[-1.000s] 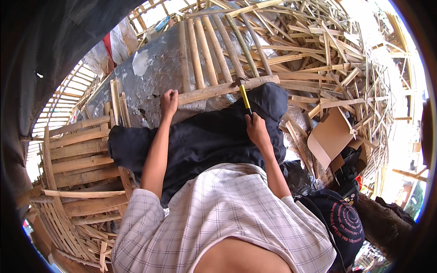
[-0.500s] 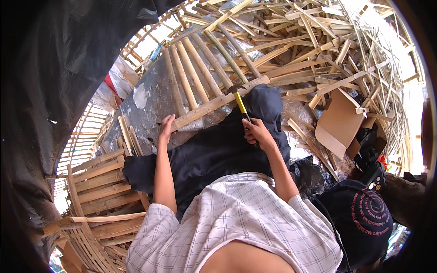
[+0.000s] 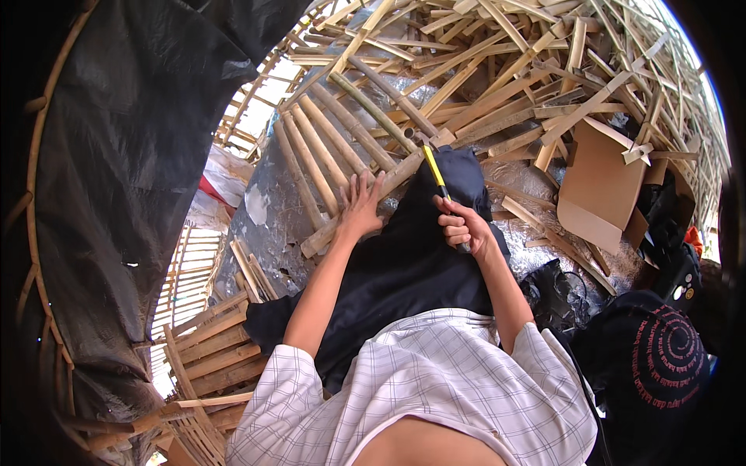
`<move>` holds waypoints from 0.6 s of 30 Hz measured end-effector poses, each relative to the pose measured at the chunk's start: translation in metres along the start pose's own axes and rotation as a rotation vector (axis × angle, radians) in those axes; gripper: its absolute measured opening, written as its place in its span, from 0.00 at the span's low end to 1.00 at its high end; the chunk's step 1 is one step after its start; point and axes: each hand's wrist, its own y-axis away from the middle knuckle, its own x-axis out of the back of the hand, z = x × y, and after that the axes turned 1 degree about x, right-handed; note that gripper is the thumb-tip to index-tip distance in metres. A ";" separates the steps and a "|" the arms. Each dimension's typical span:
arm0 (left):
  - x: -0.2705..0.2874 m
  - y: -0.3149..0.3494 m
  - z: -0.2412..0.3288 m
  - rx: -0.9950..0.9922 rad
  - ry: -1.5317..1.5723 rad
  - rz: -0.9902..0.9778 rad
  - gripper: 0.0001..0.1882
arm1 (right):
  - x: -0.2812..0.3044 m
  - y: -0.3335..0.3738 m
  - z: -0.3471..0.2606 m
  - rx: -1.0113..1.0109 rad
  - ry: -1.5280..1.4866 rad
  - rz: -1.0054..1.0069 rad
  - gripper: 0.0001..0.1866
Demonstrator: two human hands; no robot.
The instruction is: The person assembles a bamboo lattice structure by placing wooden slats onto a framework and securing them with a hammer.
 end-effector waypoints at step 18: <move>0.049 -0.027 -0.045 -0.148 0.202 0.347 0.40 | 0.009 0.005 -0.010 -0.123 0.004 -0.071 0.05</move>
